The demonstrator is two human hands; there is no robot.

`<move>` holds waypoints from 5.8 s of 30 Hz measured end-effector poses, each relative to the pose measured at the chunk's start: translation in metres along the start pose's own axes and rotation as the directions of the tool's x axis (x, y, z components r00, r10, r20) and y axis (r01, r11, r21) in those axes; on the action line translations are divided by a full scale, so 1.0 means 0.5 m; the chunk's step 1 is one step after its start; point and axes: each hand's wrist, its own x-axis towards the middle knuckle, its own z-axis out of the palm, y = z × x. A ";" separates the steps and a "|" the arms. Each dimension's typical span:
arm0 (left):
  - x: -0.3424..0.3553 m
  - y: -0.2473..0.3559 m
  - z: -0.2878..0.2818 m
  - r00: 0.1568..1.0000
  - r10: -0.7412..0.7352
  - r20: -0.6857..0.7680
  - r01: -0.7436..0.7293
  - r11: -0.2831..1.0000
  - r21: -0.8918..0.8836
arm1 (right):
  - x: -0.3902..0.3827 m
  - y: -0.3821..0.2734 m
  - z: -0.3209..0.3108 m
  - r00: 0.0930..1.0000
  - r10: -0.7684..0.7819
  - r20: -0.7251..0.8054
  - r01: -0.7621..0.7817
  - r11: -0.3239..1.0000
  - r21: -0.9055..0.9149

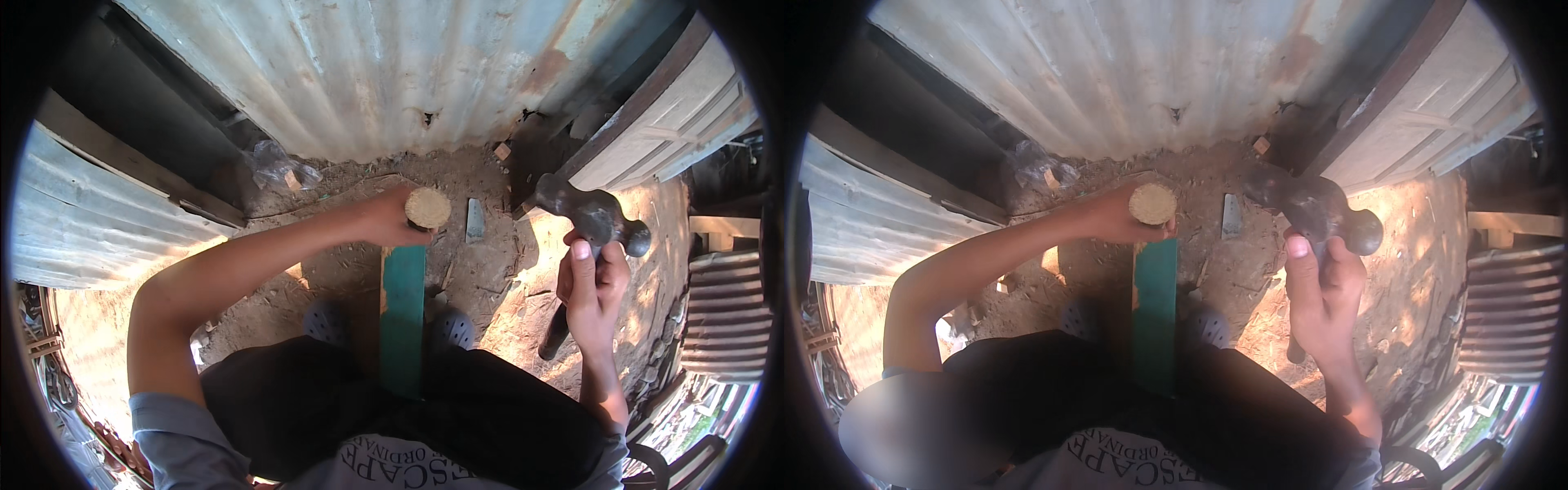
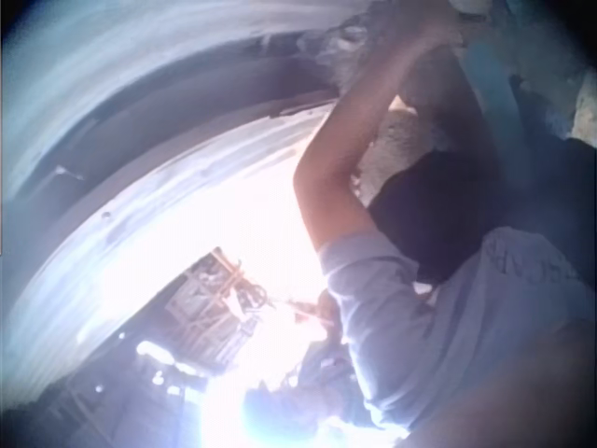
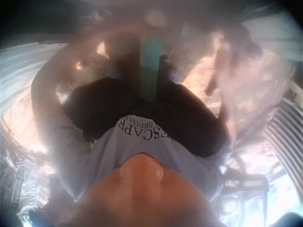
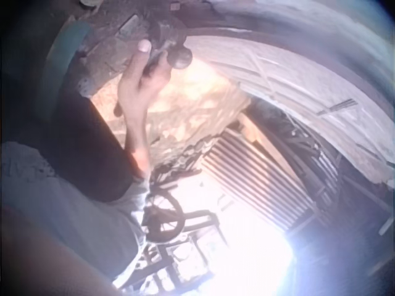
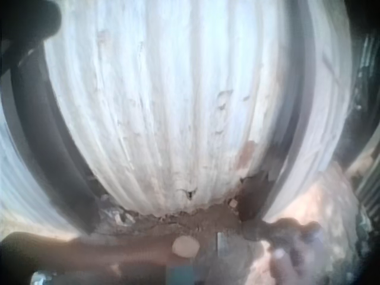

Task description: The person uses a hammer and chisel to carve a small cylindrical wooden piece resting on a green board. They repeatedly strike the chisel to shape the wood, occasionally adjusting the piece's position.

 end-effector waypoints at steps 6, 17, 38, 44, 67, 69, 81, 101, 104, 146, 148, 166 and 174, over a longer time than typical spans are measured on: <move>-0.011 0.050 0.059 0.998 -0.050 0.033 0.049 0.998 0.033 | -0.013 -0.013 -0.005 0.993 0.120 0.019 -0.121 0.988 0.092; -0.094 -0.103 0.288 0.846 0.403 0.348 -0.527 0.727 0.440 | -0.025 0.009 -0.020 0.987 0.129 0.099 -0.135 0.990 0.048; -0.133 -0.113 0.278 0.777 0.481 0.406 -0.629 0.573 0.526 | -0.181 0.057 0.115 -0.125 0.151 0.981 0.361 0.927 -0.097; -0.140 -0.127 0.293 0.775 0.479 0.412 -0.630 0.536 0.562 | -0.147 0.008 0.131 -0.170 0.193 0.966 0.427 0.898 -0.104; -0.128 -0.174 0.294 0.764 0.486 0.425 -0.630 0.420 0.653 | -0.162 0.056 0.146 -0.151 0.245 0.958 0.426 0.890 -0.161; -0.128 -0.168 0.292 0.768 0.482 0.421 -0.628 0.437 0.645 | -0.176 0.060 0.146 -0.160 0.219 0.963 0.381 0.913 -0.144; -0.137 -0.127 0.299 0.773 0.435 0.462 -0.634 0.517 0.575 | -0.168 0.052 0.139 -0.140 0.184 0.973 0.404 0.908 -0.113; -0.134 -0.151 0.309 0.755 0.432 0.493 -0.649 0.387 0.655 | -0.164 0.037 0.139 -0.128 0.191 0.973 0.418 0.900 -0.122; -0.128 -0.148 0.309 0.759 0.418 0.500 -0.646 0.385 0.659 | -0.159 0.029 0.138 -0.129 0.182 0.975 0.408 0.906 -0.115; -0.093 -0.146 0.311 0.775 0.421 0.471 -0.632 0.531 0.564 | -0.159 0.014 0.111 -0.067 0.136 0.988 0.452 0.887 -0.091; -0.084 -0.145 0.294 0.786 0.451 0.422 -0.615 0.503 0.607 | -0.165 0.035 0.111 -0.005 0.154 0.988 0.460 0.877 -0.135; -0.098 -0.127 0.324 0.759 0.500 0.417 -0.649 0.530 0.545 | -0.164 0.009 0.101 -0.152 0.135 0.979 0.476 0.878 -0.047; -0.087 -0.128 0.316 0.759 0.537 0.368 -0.643 0.524 0.559 | -0.181 0.005 0.113 0.014 0.102 0.995 0.554 0.827 -0.092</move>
